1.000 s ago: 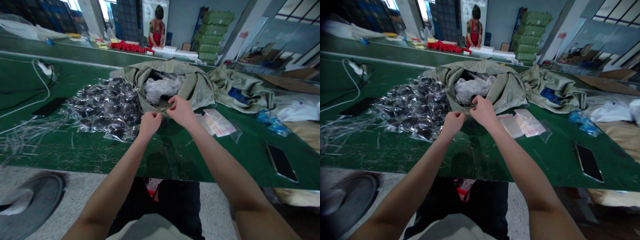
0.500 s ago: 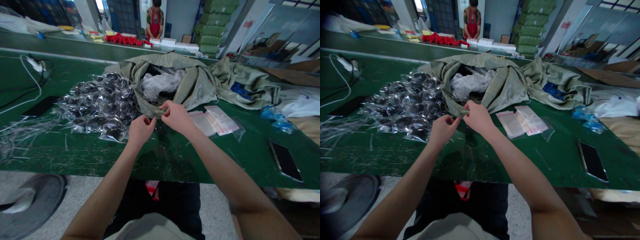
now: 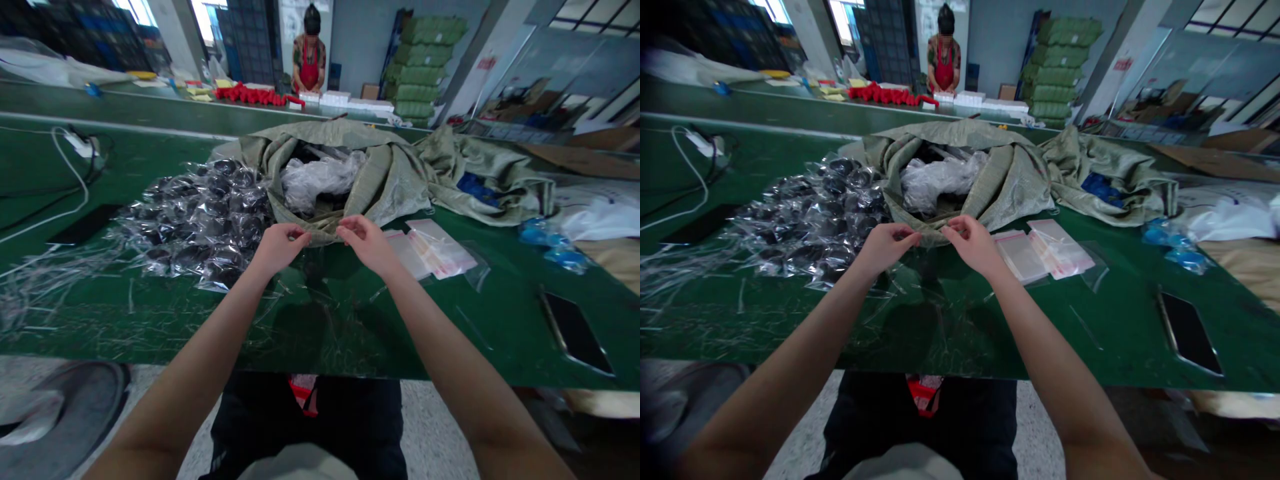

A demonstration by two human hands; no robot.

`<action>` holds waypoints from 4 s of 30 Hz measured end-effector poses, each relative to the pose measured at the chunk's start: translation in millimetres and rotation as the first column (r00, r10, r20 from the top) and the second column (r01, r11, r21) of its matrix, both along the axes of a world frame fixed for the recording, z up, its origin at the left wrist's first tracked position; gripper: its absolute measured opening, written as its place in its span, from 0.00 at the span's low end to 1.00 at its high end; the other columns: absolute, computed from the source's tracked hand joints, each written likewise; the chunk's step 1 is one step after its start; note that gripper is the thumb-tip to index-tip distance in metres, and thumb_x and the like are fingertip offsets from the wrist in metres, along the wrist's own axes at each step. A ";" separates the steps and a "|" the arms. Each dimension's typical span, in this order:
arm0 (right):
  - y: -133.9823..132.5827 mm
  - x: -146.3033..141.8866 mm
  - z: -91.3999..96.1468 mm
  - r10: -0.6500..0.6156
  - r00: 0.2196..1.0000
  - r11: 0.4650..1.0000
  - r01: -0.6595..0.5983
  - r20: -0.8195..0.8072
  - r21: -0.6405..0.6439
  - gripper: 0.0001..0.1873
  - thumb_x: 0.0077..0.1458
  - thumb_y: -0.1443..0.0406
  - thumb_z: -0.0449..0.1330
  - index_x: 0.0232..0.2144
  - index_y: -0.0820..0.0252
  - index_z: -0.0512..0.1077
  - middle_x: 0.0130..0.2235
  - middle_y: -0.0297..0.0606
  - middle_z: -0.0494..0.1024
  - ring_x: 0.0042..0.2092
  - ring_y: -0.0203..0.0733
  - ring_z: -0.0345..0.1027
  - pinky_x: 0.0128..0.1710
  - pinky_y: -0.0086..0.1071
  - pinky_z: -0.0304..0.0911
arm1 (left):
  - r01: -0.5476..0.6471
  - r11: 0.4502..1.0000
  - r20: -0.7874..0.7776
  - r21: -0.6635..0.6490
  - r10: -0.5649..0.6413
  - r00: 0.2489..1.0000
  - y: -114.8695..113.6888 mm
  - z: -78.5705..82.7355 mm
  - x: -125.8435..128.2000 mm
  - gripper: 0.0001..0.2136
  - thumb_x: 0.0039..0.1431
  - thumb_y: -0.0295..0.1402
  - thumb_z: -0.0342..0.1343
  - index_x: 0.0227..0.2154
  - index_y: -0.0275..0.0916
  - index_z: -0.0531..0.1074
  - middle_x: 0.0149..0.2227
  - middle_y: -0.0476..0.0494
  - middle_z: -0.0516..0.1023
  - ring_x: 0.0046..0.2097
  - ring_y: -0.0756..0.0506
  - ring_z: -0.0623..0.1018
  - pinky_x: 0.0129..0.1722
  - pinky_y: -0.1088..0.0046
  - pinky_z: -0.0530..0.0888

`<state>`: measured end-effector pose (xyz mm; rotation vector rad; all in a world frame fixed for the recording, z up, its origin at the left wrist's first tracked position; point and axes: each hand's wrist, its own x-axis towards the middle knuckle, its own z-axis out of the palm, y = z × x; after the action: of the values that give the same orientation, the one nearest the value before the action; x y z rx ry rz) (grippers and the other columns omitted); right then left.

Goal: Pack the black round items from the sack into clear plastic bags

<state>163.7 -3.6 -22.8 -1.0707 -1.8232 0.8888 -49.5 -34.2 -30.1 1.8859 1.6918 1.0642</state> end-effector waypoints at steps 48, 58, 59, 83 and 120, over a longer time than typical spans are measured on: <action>7.3 6.1 -83.3 -0.031 0.836 0.944 -0.156 -0.548 -0.291 0.16 0.45 0.53 0.68 0.31 0.59 0.77 0.31 0.36 0.81 0.34 0.40 0.76 0.41 0.38 0.73 | 0.346 0.903 -0.638 0.255 -0.112 0.762 6.2 -8.5 43.9 0.14 0.66 0.38 0.47 0.44 0.42 0.77 0.46 0.43 0.80 0.42 0.47 0.78 0.35 0.74 0.70; 3.2 4.9 -84.6 0.017 0.930 0.998 -0.037 -0.367 -0.046 0.09 0.53 0.62 0.60 0.34 0.60 0.77 0.36 0.39 0.82 0.37 0.41 0.76 0.43 0.36 0.71 | 0.384 0.902 -0.823 0.196 -0.062 0.565 13.7 -7.7 51.4 0.17 0.67 0.38 0.44 0.40 0.41 0.78 0.39 0.42 0.81 0.34 0.46 0.78 0.27 0.71 0.66; 2.4 4.9 -84.1 0.008 0.942 1.000 -0.016 -0.337 -0.023 0.09 0.54 0.62 0.60 0.34 0.60 0.77 0.36 0.39 0.82 0.37 0.41 0.76 0.42 0.35 0.70 | 0.384 0.902 -0.826 0.196 -0.059 0.561 13.6 -7.0 52.5 0.17 0.67 0.38 0.44 0.39 0.41 0.79 0.38 0.42 0.81 0.33 0.46 0.78 0.27 0.71 0.65; 1.3 4.6 -85.0 0.000 0.981 0.995 0.020 -0.193 0.099 0.10 0.58 0.65 0.56 0.37 0.61 0.77 0.37 0.39 0.81 0.37 0.39 0.75 0.42 0.33 0.69 | 0.419 0.884 -0.772 0.209 -0.113 0.625 19.6 -8.2 47.4 0.15 0.66 0.38 0.47 0.40 0.43 0.79 0.43 0.45 0.82 0.39 0.47 0.80 0.32 0.73 0.69; -1.4 -1.9 -86.2 -0.094 0.863 0.966 -0.041 -0.497 -0.254 0.05 0.63 0.60 0.52 0.36 0.55 0.62 0.36 0.36 0.79 0.36 0.37 0.77 0.36 0.32 0.72 | -0.101 0.990 0.945 -0.094 0.120 0.304 54.9 4.1 16.3 0.09 0.53 0.27 0.50 0.22 0.40 0.56 0.23 0.51 0.70 0.26 0.53 0.73 0.28 0.79 0.70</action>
<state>161.8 -5.0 -109.1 -0.9002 -1.2724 1.2807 -33.3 20.7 -26.0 0.6750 1.0255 1.7225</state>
